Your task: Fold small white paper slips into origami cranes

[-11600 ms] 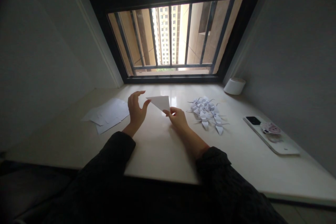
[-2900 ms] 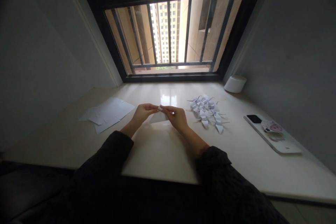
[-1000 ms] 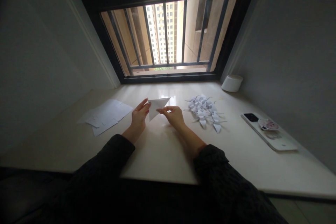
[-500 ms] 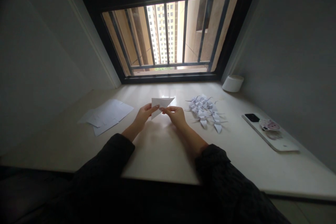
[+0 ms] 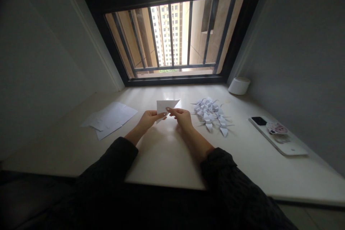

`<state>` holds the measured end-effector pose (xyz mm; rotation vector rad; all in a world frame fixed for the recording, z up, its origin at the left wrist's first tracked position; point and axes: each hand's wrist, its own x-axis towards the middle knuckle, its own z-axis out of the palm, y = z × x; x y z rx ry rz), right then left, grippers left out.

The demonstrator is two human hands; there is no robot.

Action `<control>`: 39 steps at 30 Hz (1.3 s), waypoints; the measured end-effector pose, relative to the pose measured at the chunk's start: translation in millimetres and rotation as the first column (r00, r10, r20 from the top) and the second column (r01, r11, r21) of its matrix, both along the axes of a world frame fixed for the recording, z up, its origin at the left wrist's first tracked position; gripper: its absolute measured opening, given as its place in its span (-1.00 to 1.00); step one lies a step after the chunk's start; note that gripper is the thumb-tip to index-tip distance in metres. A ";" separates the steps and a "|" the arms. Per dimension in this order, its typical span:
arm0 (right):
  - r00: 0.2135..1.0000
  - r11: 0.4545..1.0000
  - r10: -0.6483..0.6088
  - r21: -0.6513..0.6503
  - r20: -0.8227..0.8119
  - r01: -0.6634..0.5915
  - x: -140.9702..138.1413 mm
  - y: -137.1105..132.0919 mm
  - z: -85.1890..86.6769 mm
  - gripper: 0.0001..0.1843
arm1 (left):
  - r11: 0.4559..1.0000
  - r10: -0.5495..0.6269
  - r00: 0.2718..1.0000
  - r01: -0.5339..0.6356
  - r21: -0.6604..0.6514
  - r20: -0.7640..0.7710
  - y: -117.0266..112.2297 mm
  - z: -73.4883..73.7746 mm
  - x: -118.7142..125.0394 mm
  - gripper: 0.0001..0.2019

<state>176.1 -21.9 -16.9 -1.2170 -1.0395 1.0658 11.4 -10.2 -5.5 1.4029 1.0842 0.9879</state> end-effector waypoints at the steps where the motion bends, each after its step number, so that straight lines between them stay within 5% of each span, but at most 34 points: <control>1: 1.000 1.000 -0.026 0.000 -0.011 0.026 3.0 1.7 0.8 -0.59 | 1.000 0.000 1.000 0.000 -0.001 -0.004 -0.3 0.4 0.0 -0.63; 7: 0.987 0.986 -0.156 0.059 -0.040 0.158 18.8 10.0 5.0 -0.60 | 1.000 -0.011 0.999 0.011 -0.014 -0.038 -2.8 4.1 -0.2 -0.60; 28: 0.987 0.987 -0.145 0.066 -0.067 0.149 23.7 10.7 7.6 -0.64 | 1.000 -0.016 0.998 0.016 0.000 -0.052 -2.5 6.4 -1.4 -0.62; 36: 0.879 0.892 -0.436 0.040 -0.192 0.451 58.7 23.4 5.3 -0.57 | 0.998 0.070 0.996 -0.070 0.012 -0.062 10.6 0.9 -23.6 -0.62; 39: 0.925 0.915 -0.372 0.136 -0.073 0.379 50.1 17.6 8.1 -0.51 | 0.997 0.060 0.992 -0.053 0.061 -0.111 13.6 -3.6 -25.3 -0.60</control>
